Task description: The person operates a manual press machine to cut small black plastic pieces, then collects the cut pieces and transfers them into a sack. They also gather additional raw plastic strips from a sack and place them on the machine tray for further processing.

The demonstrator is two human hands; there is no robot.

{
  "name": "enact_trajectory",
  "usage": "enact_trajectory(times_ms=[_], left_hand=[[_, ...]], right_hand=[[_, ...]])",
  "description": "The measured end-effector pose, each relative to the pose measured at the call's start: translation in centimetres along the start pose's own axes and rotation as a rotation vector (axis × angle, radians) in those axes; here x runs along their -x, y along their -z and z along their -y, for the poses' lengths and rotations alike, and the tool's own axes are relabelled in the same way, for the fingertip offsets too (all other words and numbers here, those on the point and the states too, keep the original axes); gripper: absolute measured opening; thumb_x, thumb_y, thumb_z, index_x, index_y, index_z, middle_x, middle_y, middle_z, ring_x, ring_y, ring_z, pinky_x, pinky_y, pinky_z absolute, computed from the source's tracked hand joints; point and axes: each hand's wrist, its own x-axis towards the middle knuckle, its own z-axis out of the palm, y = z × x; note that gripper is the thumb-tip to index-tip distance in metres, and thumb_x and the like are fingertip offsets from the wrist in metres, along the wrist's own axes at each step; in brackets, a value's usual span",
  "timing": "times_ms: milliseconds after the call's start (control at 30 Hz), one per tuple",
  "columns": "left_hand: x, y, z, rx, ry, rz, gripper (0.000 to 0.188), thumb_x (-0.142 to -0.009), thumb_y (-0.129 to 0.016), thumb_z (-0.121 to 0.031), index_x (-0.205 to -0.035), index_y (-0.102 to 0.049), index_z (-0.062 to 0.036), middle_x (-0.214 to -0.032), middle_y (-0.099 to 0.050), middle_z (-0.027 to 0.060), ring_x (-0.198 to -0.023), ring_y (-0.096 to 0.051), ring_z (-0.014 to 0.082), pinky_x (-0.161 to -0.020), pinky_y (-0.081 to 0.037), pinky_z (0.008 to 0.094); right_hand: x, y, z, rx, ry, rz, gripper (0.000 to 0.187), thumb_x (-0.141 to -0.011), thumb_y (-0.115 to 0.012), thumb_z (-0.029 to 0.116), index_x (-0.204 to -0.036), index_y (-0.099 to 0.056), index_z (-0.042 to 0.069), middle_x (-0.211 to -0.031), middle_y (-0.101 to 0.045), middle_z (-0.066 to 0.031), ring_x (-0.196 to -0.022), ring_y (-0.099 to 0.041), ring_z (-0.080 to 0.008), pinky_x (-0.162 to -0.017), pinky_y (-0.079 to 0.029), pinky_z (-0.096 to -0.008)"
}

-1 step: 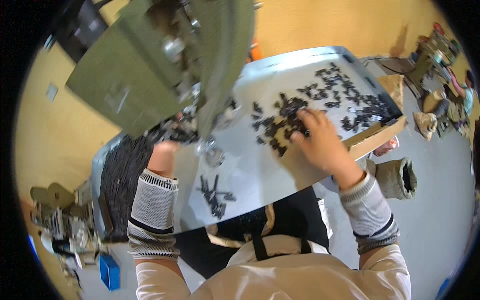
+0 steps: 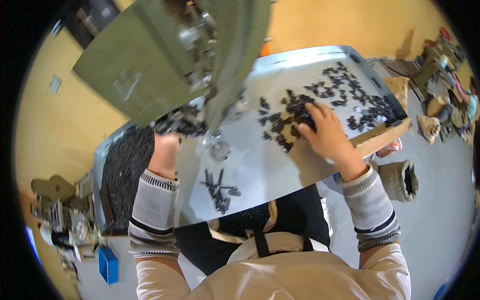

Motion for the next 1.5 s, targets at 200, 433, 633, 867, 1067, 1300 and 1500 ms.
enact_trajectory(times_ms=[200, 433, 633, 867, 1067, 1300, 1500], left_hand=[[10.5, 2.5, -7.3, -0.421, 0.364, 0.071, 0.027, -0.085, -0.05, 0.004, -0.109, -0.06, -0.0026, -0.107, -0.06, 0.0061, -0.098, -0.057, 0.0143, -0.085, -0.044, 0.0252], [15.9, 1.1, -9.1, -0.635, 0.29, 0.28, 0.058, -0.072, -0.05, 0.009, -0.126, -0.051, -0.01, -0.127, -0.049, 0.0083, -0.105, -0.053, 0.0192, -0.084, -0.044, 0.0292], [20.6, 2.0, -10.1, -0.564, 0.122, -0.222, 0.035, -0.074, -0.051, 0.01, -0.106, -0.057, -0.0032, -0.109, -0.058, 0.0107, -0.091, -0.056, 0.0181, -0.078, -0.046, 0.0282], [30.2, 4.2, -10.2, -0.574, 0.138, -0.244, 0.017, -0.084, -0.052, 0.007, -0.097, -0.058, -0.0005, -0.1, -0.059, 0.0102, -0.083, -0.056, 0.0151, -0.076, -0.046, 0.0253], [36.1, 3.0, -7.8, -0.456, 0.319, -0.28, 0.014, -0.088, -0.052, 0.005, -0.098, -0.059, -0.0018, -0.099, -0.059, 0.0086, -0.076, -0.056, 0.0108, -0.07, -0.047, 0.0227], [38.6, 6.4, -8.7, -0.441, 0.3, -0.404, 0.015, -0.089, -0.05, 0.003, -0.102, -0.057, -0.0016, -0.105, -0.056, 0.0085, -0.079, -0.055, 0.0111, -0.074, -0.046, 0.023], [42.8, 9.9, -10.4, -0.552, 0.358, -0.586, 0.018, -0.087, -0.05, 0.007, -0.102, -0.057, -0.0005, -0.106, -0.056, 0.01, -0.078, -0.056, 0.0123, -0.072, -0.048, 0.0236]], right_hand=[[1.2, -4.6, 3.1, -0.217, 0.528, -0.109, 0.019, -0.08, -0.065, 0.008, -0.099, -0.062, 0.006, -0.098, -0.062, -0.0139, -0.09, -0.06, -0.0356, -0.076, -0.05, -0.0388], [5.0, -7.5, 12.0, -0.266, 0.476, 0.256, 0.038, -0.081, -0.066, 0.033, -0.106, -0.059, 0.005, -0.097, -0.061, -0.0148, -0.081, -0.061, -0.0353, -0.068, -0.051, -0.0412], [7.6, -12.1, 16.9, 0.156, 0.438, 0.108, 0.037, -0.083, -0.058, 0.033, -0.105, -0.054, 0.004, -0.092, -0.058, -0.0165, -0.084, -0.06, -0.0347, -0.069, -0.051, -0.0441], [7.6, -13.1, 13.2, 0.069, 0.652, 0.196, 0.036, -0.081, -0.051, 0.015, -0.115, -0.051, 0.002, -0.093, -0.058, -0.015, -0.083, -0.059, -0.0331, -0.07, -0.051, -0.0409], [7.8, -12.4, 11.2, 0.004, 0.749, 0.236, 0.045, -0.078, -0.054, 0.01, -0.12, -0.048, -0.002, -0.093, -0.059, -0.0142, -0.079, -0.058, -0.0317, -0.069, -0.051, -0.0396], [15.3, -8.4, 12.6, -0.276, 1.038, 0.073, 0.052, -0.075, -0.057, 0.006, -0.125, -0.048, -0.005, -0.091, -0.06, -0.0132, -0.074, -0.057, -0.0288, -0.066, -0.05, -0.0364], [17.4, -15.8, 10.4, -0.038, 0.779, 0.412, 0.055, -0.084, -0.062, 0.025, -0.132, -0.045, 0.005, -0.116, -0.053, -0.0163, -0.11, -0.048, -0.0349, -0.092, -0.043, -0.0407]])
